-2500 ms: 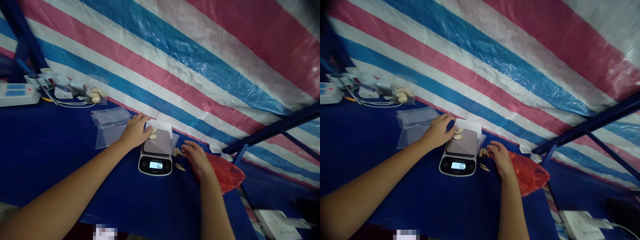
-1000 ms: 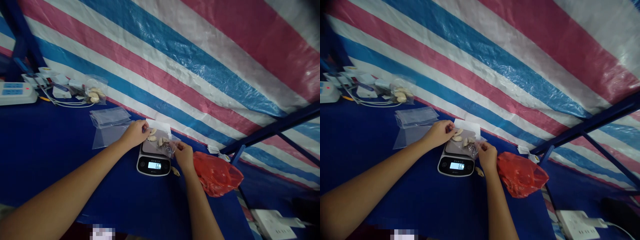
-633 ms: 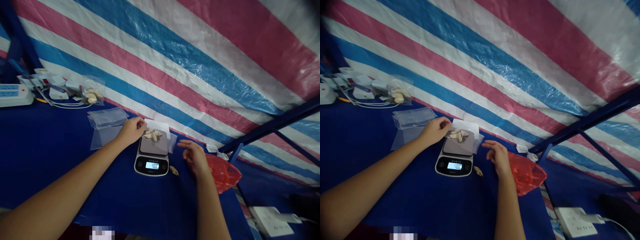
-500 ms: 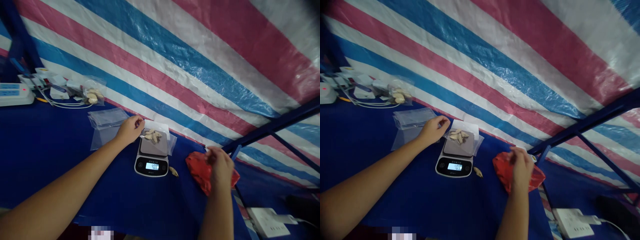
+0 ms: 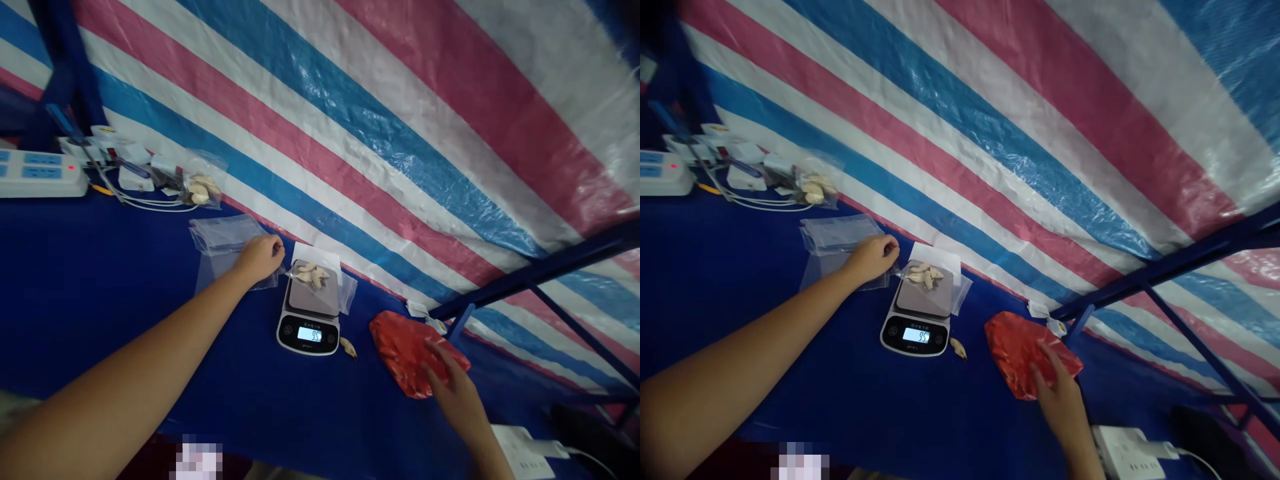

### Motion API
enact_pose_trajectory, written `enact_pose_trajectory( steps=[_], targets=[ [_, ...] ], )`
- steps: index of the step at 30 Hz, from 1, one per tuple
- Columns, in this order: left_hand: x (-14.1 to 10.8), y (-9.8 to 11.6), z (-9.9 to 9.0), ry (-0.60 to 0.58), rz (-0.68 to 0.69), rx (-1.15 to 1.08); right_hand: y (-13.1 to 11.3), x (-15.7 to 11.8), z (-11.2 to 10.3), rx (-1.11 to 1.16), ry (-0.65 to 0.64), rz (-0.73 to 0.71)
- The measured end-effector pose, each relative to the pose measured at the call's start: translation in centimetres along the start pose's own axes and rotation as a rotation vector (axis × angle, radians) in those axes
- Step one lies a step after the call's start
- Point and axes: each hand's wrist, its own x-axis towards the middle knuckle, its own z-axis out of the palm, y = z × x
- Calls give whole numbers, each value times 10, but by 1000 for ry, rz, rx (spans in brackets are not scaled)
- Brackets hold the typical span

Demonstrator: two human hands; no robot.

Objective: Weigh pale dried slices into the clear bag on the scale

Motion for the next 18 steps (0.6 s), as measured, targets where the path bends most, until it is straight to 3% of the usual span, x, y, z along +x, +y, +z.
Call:
enact_pose_trajectory(
  steps=[2, 8, 12, 15, 16, 18],
  targets=[
    [0, -1, 0, -4, -7, 3, -5, 3, 1, -15, 16, 3],
    [0, -1, 0, -10, -14, -7, -21, -4, 14, -188, 55, -168],
    [0, -1, 0, -11, -20, -13, -33, -1, 10, -218, 183, -218],
    [0, 0, 0, -15, -20, -19, -38, 14, -13, -263, 411, -19],
    [0, 1, -1, -16, -21, -21, -38, 20, -22, -280, 432, 94],
    [0, 2, -2, -18, -25, -23, -34, 32, -33, -253, 311, 284]
  ],
)
